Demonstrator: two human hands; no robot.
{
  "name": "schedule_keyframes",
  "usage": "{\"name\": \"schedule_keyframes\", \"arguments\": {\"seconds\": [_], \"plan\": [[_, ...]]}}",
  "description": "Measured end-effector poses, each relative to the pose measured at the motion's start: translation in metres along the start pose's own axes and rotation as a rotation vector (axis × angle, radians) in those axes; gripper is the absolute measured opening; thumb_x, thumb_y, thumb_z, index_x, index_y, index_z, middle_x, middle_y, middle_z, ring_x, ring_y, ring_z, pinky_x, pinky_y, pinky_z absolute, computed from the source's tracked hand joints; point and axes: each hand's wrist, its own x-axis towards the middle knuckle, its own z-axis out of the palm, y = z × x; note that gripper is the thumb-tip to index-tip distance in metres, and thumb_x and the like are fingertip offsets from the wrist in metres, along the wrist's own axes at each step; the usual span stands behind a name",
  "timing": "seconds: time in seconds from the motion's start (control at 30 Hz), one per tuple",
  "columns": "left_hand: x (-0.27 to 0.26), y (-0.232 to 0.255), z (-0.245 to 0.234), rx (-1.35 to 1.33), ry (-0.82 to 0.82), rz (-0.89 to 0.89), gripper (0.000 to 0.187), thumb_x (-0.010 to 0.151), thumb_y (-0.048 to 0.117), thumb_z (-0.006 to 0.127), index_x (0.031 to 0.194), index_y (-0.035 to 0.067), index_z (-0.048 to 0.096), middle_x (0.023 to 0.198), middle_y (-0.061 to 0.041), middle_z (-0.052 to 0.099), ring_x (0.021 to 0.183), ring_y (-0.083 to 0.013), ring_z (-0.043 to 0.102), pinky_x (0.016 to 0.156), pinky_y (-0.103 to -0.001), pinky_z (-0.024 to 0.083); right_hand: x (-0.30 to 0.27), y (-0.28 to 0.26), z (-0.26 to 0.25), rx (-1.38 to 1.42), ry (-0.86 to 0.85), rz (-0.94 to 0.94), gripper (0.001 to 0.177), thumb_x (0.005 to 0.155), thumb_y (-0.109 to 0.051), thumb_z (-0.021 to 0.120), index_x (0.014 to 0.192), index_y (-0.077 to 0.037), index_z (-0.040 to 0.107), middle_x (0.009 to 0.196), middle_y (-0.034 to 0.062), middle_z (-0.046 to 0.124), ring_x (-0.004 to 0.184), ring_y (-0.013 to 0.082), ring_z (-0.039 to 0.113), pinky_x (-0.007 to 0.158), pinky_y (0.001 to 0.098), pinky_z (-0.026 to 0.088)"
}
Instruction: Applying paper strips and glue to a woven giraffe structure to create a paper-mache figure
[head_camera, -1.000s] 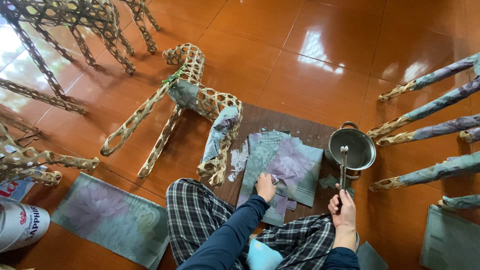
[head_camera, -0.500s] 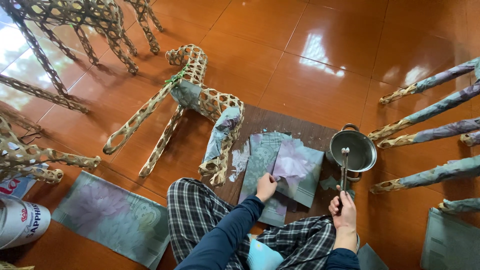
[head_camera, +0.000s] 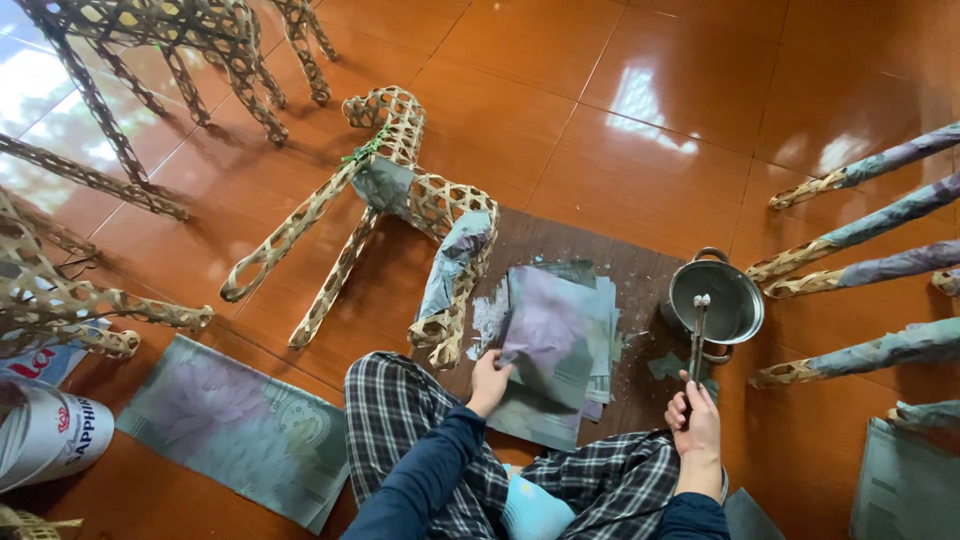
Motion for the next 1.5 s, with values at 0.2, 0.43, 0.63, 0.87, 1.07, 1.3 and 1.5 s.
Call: {"name": "schedule_keyframes", "arguments": {"seconds": [0.2,0.43,0.63,0.87,1.07,1.3,1.5], "plan": [[-0.016,-0.003,-0.007,-0.241,-0.047,-0.262,0.032,0.086,0.009,0.074,0.117,0.0,0.075,0.103,-0.009,0.079,0.088,-0.0198,0.07,0.082,-0.029,0.058,0.004,0.003,-0.003,-0.057,0.013,-0.008,0.025,0.117,-0.027,0.051,0.137,-0.016,0.063,0.068,-0.0039,0.046,0.048,0.0059,0.036,0.04,0.022,0.025],[-0.02,0.002,-0.013,-0.202,-0.084,-0.251,0.034,0.084,0.01,0.066,0.117,0.004,0.074,0.107,-0.009,0.079,0.095,-0.0224,0.071,0.088,-0.03,0.057,0.004,-0.005,0.008,-0.156,0.102,-0.066,0.02,0.116,-0.023,0.053,0.131,-0.017,0.065,0.067,-0.0046,0.043,0.046,0.0056,0.031,0.039,0.0226,0.021],[-0.02,0.004,-0.013,-0.166,-0.137,-0.205,0.032,0.086,0.01,0.065,0.117,0.004,0.074,0.109,-0.01,0.079,0.094,-0.0239,0.072,0.084,-0.032,0.059,0.038,-0.022,0.023,-0.092,0.008,0.016,0.022,0.119,-0.028,0.049,0.128,-0.015,0.065,0.066,-0.0074,0.045,0.044,0.0027,0.03,0.037,0.0211,0.019],[-0.016,0.003,-0.012,-0.086,-0.114,-0.1,0.037,0.085,0.018,0.071,0.121,0.012,0.076,0.116,-0.01,0.081,0.111,-0.0298,0.074,0.097,-0.039,0.059,0.024,-0.004,0.054,0.007,-0.089,0.035,0.025,0.121,-0.031,0.045,0.133,-0.016,0.061,0.064,-0.0068,0.036,0.041,0.0033,0.03,0.036,0.0183,0.021],[-0.018,0.0,-0.014,-0.214,-0.154,-0.03,0.042,0.089,0.014,0.067,0.129,0.001,0.071,0.117,-0.01,0.08,0.1,-0.0231,0.073,0.091,-0.03,0.056,-0.026,0.022,0.06,0.11,-0.198,0.03,0.028,0.122,-0.026,0.043,0.136,-0.009,0.062,0.073,-0.002,0.051,0.052,0.0072,0.04,0.046,0.0244,0.03],[-0.02,0.009,-0.018,-0.308,-0.224,-0.19,0.033,0.095,0.009,0.064,0.127,0.002,0.069,0.108,-0.009,0.075,0.078,-0.0183,0.066,0.067,-0.03,0.057,-0.055,0.042,0.075,0.126,-0.261,0.148,0.032,0.118,-0.021,0.043,0.14,-0.008,0.062,0.069,-0.004,0.039,0.05,0.0067,0.028,0.044,0.0241,0.022],[-0.024,0.016,-0.026,-0.279,-0.277,-0.242,0.038,0.096,0.008,0.062,0.133,0.003,0.068,0.111,-0.009,0.075,0.079,-0.0181,0.066,0.066,-0.029,0.058,-0.075,0.046,0.098,0.08,-0.239,0.206,0.034,0.118,-0.022,0.038,0.142,-0.011,0.06,0.064,-0.0056,0.033,0.046,0.0054,0.02,0.043,0.0243,0.017]]}}
